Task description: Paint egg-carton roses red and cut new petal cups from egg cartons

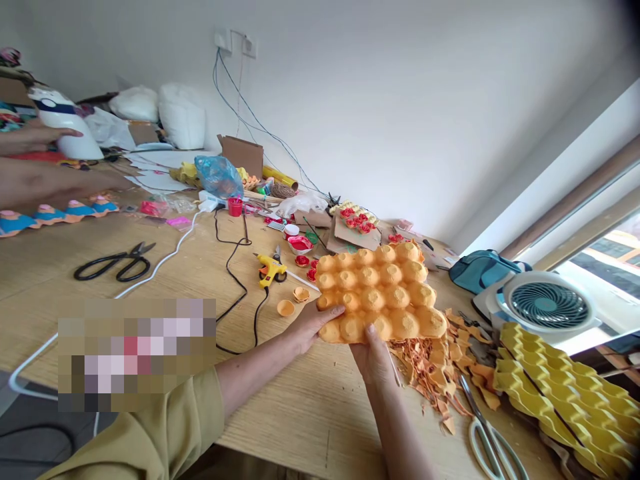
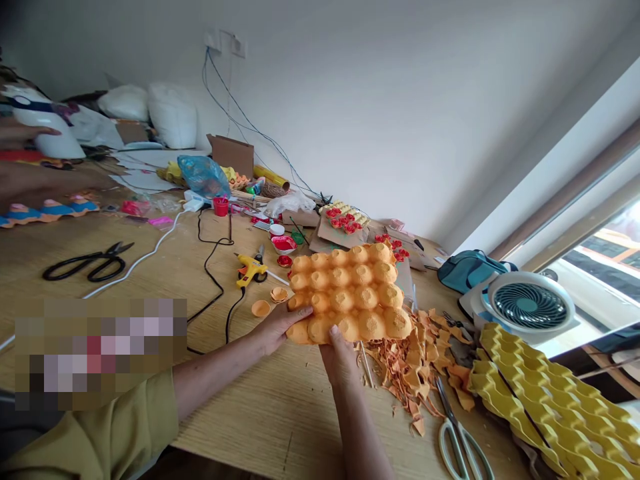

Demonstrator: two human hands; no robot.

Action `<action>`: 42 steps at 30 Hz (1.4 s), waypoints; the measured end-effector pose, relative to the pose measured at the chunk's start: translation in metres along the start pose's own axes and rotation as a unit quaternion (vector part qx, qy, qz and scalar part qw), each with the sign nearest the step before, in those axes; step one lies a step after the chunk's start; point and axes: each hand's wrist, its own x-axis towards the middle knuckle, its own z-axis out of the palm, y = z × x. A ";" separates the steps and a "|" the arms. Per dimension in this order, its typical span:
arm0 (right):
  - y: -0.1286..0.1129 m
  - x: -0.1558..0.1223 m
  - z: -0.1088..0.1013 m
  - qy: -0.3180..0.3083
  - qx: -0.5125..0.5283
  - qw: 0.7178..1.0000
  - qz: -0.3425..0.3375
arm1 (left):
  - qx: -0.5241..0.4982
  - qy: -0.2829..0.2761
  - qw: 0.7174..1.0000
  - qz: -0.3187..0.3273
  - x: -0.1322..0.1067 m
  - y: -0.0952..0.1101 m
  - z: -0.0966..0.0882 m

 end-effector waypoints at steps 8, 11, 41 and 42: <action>-0.002 -0.002 -0.002 0.053 -0.014 0.998 -0.017 | 0.018 -0.026 0.998 -0.059 -0.002 -0.004 -0.004; -0.002 -0.002 -0.004 0.066 -0.020 0.997 -0.027 | 0.025 -0.028 0.997 -0.074 -0.004 -0.005 -0.003; -0.006 -0.011 -0.004 0.103 -0.009 0.994 -0.034 | 0.065 -0.032 0.994 -0.088 -0.009 -0.011 0.001; -0.006 -0.012 -0.003 0.105 -0.010 0.994 -0.036 | 0.066 -0.027 0.994 -0.087 -0.009 -0.011 0.001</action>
